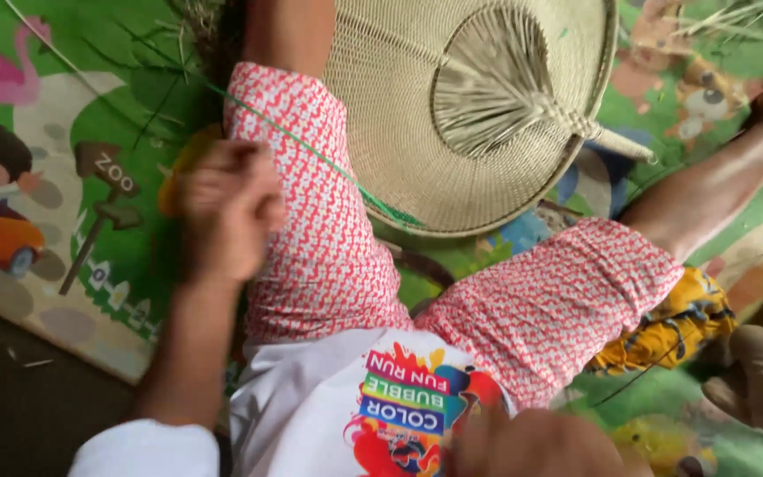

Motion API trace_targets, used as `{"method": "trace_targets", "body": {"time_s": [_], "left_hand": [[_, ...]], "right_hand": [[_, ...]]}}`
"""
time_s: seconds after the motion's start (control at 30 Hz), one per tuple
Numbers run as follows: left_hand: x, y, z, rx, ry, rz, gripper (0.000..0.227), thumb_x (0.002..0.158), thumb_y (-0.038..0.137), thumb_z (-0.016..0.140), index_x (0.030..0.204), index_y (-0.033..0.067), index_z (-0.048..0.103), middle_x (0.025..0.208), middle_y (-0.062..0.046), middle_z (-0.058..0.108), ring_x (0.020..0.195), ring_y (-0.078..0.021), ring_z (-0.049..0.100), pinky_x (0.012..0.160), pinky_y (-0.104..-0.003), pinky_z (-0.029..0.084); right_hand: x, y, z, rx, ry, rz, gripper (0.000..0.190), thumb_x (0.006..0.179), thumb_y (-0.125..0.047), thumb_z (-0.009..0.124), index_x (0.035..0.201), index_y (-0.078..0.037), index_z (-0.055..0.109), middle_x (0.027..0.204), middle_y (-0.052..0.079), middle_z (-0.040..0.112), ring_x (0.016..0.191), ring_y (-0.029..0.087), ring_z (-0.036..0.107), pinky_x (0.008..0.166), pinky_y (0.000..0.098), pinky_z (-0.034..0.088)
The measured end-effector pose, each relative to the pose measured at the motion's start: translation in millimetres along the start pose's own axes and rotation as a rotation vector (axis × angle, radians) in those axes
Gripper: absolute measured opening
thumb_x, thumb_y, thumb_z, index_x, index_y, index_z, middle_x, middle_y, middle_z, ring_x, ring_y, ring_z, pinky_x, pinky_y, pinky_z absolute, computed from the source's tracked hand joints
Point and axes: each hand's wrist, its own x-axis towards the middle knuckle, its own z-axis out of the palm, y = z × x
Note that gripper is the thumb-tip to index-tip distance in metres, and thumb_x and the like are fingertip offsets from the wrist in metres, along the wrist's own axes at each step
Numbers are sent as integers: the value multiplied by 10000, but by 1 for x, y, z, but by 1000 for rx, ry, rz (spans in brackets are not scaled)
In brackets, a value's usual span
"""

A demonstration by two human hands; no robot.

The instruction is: Weaving a decorative green string border onto a large hand-woven fan using a small wooden tool.

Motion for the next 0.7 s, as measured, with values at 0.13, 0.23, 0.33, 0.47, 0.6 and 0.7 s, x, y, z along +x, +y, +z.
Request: {"method": "trace_targets", "body": {"time_s": [0.13,0.23,0.33,0.47,0.6,0.7], "left_hand": [[-51,-36,86,-140,-270,-283,111,956,-6,670,1065,18,668,736,-108,645,583,-201,710,433,-285,608],[-70,-57,127,-62,-525,-156,31,953,27,710,969,11,688,689,-143,687,521,-195,703,393,-289,573],[-58,-58,136,24,-641,-64,37,982,15,647,1015,1,655,740,-160,705,603,-219,732,476,-311,614],[-13,-91,109,671,-864,590,80,1000,98,642,1000,38,696,868,-143,663,795,-304,710,663,-390,574],[15,-185,72,1498,-879,1127,105,777,112,797,756,88,698,817,-78,565,740,-260,624,583,-358,516],[22,-211,66,1628,-965,939,239,644,188,902,793,110,732,818,-73,554,705,-265,654,570,-359,577]], "right_hand": [[21,21,15,-58,40,49,437,974,-416,546,976,-29,749,818,113,702,771,194,666,783,351,555],[27,48,19,2,137,-5,379,1075,-343,522,916,-14,623,1169,276,701,1043,345,705,914,515,549],[27,95,3,289,379,-37,267,1050,-210,611,1040,46,685,855,210,689,541,264,678,484,353,549],[25,129,-44,556,609,-2,275,1109,-299,485,1136,-53,605,837,94,526,652,228,577,656,390,530],[30,155,-54,386,572,201,165,1078,-166,569,1116,-50,681,531,-62,329,358,36,316,335,189,295],[25,159,-44,-218,327,222,157,983,-124,762,1128,-65,780,900,130,735,842,171,679,717,335,564]]}}
